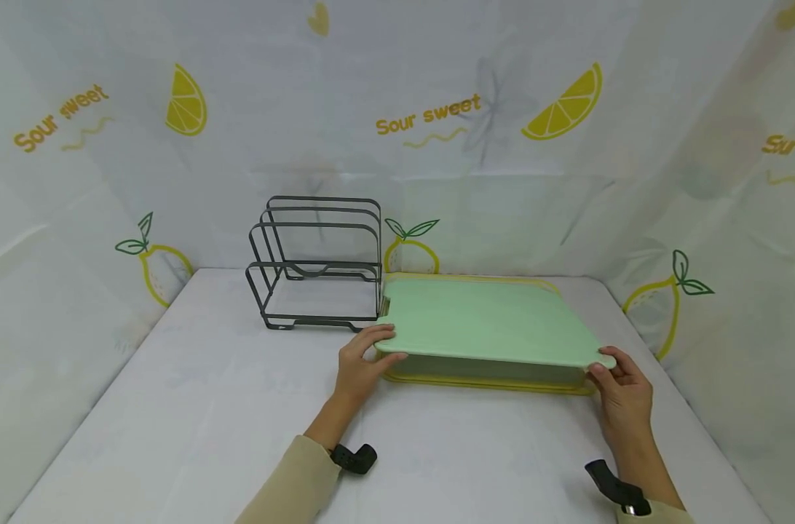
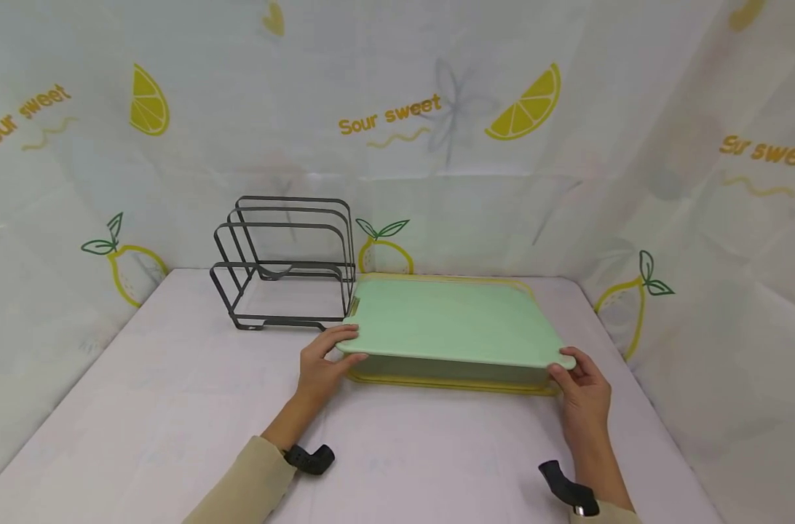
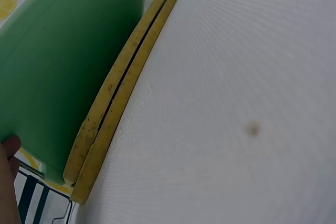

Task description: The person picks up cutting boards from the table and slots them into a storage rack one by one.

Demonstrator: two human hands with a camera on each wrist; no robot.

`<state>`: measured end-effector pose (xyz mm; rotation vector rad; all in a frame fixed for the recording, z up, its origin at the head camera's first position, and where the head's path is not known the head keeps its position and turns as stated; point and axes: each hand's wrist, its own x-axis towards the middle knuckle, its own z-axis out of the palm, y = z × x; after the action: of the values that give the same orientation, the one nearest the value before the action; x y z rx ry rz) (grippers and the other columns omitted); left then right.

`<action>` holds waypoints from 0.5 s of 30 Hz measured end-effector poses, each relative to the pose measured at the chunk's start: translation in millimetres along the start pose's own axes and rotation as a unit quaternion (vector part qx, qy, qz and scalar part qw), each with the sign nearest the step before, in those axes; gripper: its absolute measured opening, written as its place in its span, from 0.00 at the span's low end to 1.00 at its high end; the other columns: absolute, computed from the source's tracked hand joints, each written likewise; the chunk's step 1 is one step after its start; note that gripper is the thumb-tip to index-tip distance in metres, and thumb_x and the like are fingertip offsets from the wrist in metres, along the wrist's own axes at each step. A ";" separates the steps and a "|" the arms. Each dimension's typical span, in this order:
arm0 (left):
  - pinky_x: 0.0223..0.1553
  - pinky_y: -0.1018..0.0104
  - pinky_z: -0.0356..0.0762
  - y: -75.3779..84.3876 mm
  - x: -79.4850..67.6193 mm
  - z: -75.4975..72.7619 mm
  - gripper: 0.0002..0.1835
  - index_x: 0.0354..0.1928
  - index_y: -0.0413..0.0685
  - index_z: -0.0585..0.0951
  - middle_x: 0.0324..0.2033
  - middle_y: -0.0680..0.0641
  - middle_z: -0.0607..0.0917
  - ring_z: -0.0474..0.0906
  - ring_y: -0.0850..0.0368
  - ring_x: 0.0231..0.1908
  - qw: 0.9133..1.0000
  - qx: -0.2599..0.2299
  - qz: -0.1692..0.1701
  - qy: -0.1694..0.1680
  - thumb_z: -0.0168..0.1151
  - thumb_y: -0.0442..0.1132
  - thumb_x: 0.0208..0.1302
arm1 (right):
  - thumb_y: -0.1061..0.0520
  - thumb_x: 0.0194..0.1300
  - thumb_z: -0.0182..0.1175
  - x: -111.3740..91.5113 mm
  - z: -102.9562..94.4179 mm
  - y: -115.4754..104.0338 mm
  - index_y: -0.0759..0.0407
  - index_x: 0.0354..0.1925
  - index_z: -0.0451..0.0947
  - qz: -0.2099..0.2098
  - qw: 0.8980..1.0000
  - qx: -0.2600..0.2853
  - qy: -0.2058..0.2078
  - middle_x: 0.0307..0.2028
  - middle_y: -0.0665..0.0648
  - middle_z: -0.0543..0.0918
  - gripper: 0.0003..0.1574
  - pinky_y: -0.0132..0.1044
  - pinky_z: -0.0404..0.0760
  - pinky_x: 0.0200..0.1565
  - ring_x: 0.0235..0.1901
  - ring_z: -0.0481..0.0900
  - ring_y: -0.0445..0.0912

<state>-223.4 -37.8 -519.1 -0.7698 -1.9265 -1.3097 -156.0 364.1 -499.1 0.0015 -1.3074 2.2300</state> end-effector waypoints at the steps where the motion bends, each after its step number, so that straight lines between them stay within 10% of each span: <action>1: 0.61 0.70 0.78 0.4 0.6 -0.3 0.22 0.47 0.44 0.86 0.49 0.42 0.88 0.85 0.45 0.53 1.000 -0.004 -0.002 0.004 0.80 0.34 0.47 | 0.79 0.61 0.61 0.0 1.1 -0.2 0.69 0.45 0.82 -0.003 1.000 -0.002 0.000 0.30 0.54 0.88 0.15 0.29 0.85 0.33 0.26 0.84 0.43; 10: 0.48 0.64 0.86 5.5 4.9 -0.3 0.24 0.44 0.44 0.84 0.45 0.47 0.90 0.88 0.51 0.47 0.983 0.155 0.099 0.027 0.66 0.58 0.61 | 0.81 0.62 0.58 -2.4 6.9 -5.5 0.72 0.44 0.82 -0.043 0.998 -0.036 0.025 0.27 0.53 0.88 0.15 0.26 0.83 0.31 0.24 0.83 0.41; 15: 0.52 0.65 0.84 7.4 6.0 0.2 0.25 0.43 0.42 0.84 0.44 0.45 0.90 0.88 0.49 0.47 0.985 0.134 0.096 0.046 0.63 0.59 0.62 | 0.80 0.61 0.60 -2.4 11.1 -7.6 0.71 0.43 0.83 -0.053 0.994 -0.077 0.050 0.28 0.49 0.88 0.15 0.22 0.77 0.29 0.25 0.80 0.36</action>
<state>-221.2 -34.7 -510.3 -0.7234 -1.8554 -0.9313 -153.5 356.9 -487.7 -0.0951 -1.3868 2.0104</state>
